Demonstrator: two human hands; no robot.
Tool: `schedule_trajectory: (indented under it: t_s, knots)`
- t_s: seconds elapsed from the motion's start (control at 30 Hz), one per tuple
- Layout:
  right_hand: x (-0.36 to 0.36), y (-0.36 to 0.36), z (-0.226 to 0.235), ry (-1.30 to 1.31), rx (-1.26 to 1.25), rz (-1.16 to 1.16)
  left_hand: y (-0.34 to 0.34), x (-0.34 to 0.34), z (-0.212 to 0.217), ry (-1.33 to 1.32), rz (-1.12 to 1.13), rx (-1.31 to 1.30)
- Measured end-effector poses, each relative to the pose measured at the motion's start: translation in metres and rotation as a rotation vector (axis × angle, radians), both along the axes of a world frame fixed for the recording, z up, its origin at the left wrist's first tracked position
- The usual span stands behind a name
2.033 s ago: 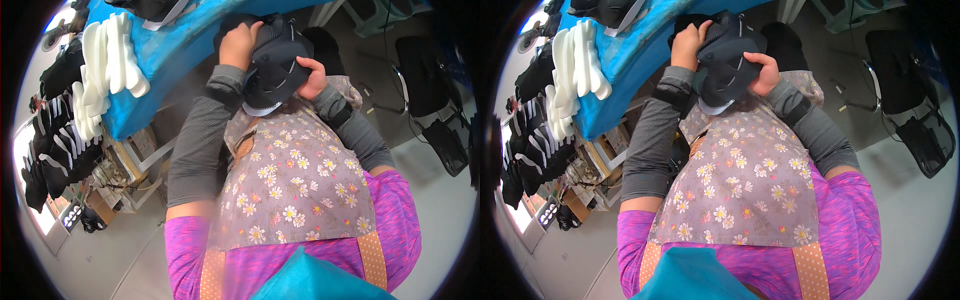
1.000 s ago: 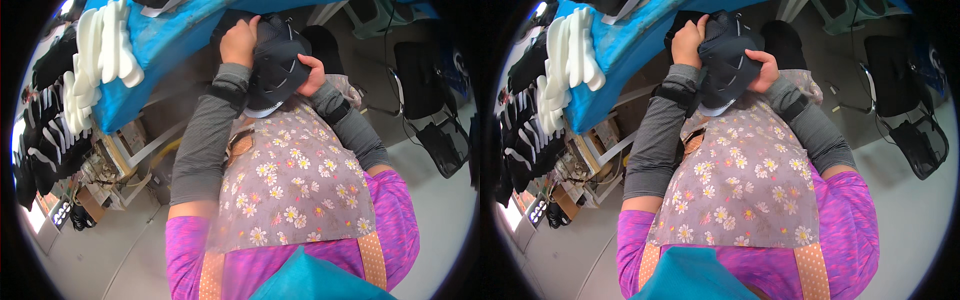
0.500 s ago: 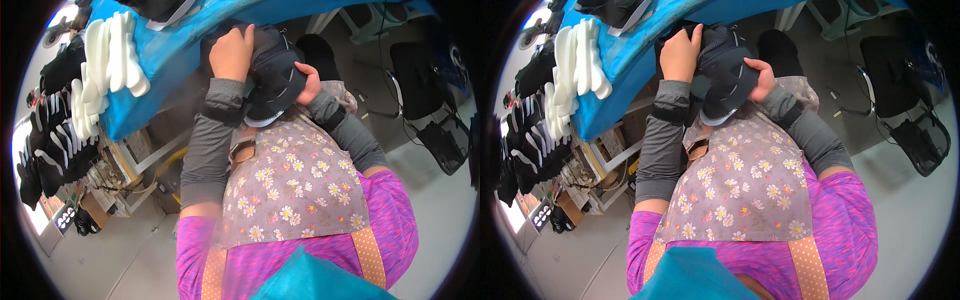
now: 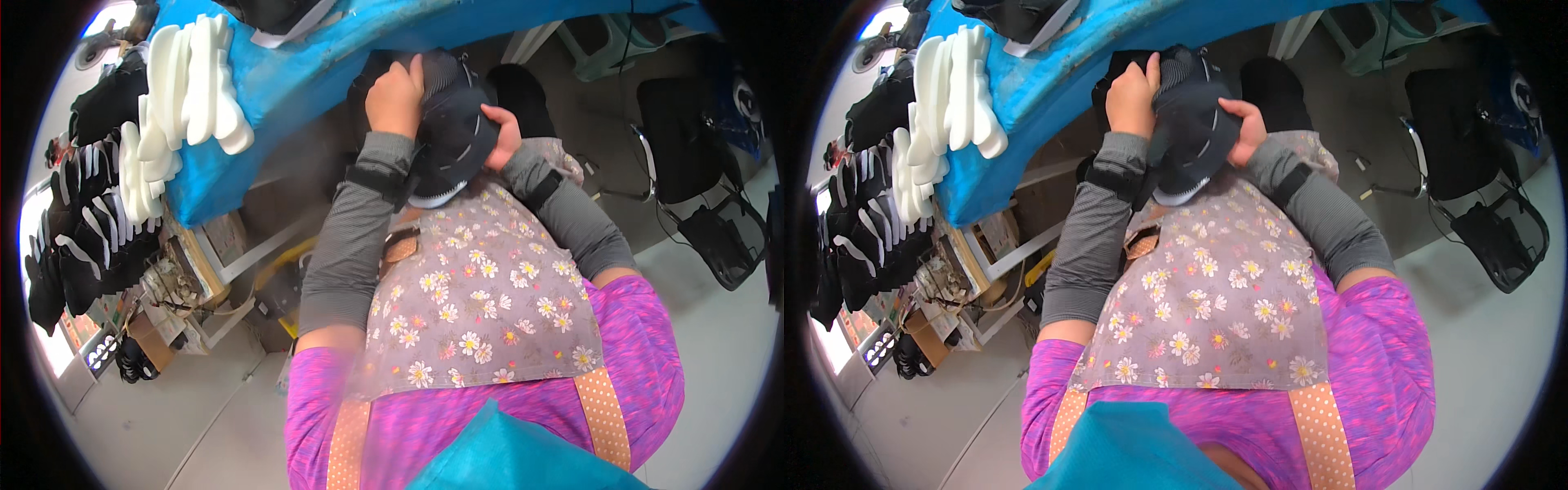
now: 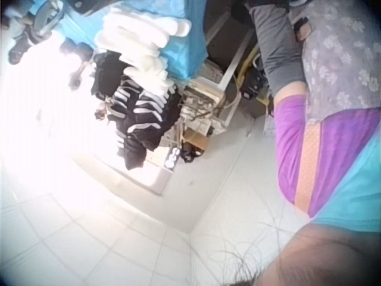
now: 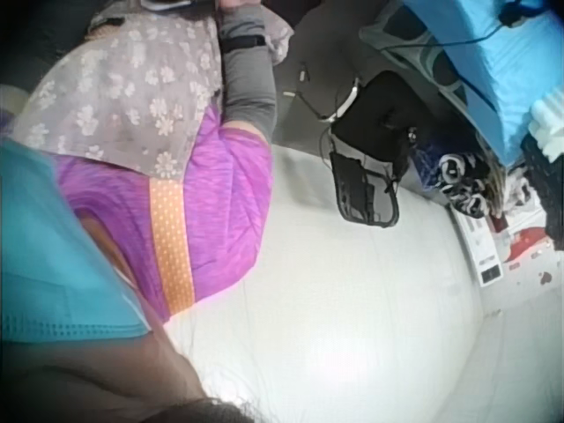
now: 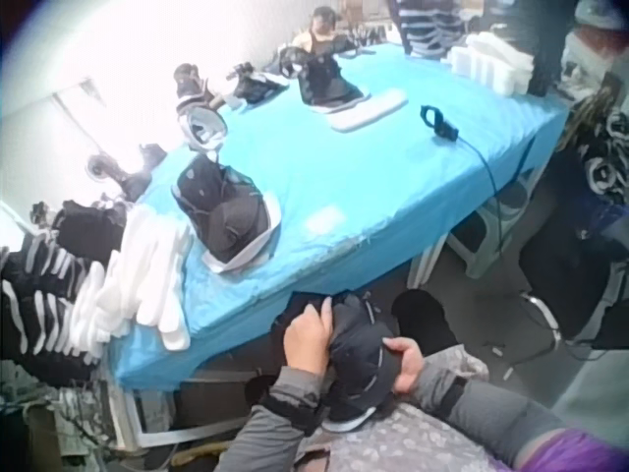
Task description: The person assembles boot components by hand, first by fitting an inner liner into a black outer shell and then by inserting a white foam padding piece into another boot shell.
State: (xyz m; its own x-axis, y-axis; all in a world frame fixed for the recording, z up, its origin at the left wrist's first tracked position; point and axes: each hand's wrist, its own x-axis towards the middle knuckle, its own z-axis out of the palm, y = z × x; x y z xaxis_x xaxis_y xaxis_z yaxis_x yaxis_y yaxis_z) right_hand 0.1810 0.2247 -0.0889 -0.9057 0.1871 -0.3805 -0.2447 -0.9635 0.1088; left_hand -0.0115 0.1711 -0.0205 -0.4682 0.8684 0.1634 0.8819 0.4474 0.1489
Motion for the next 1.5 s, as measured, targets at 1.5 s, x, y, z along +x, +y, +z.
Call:
schedule_trajectory:
  t_s: [1.5]
  knots:
    - [-0.003,0.000,0.011,0.085,-0.003,-0.045,0.017,-0.001,0.041,-0.031,0.035,0.126]
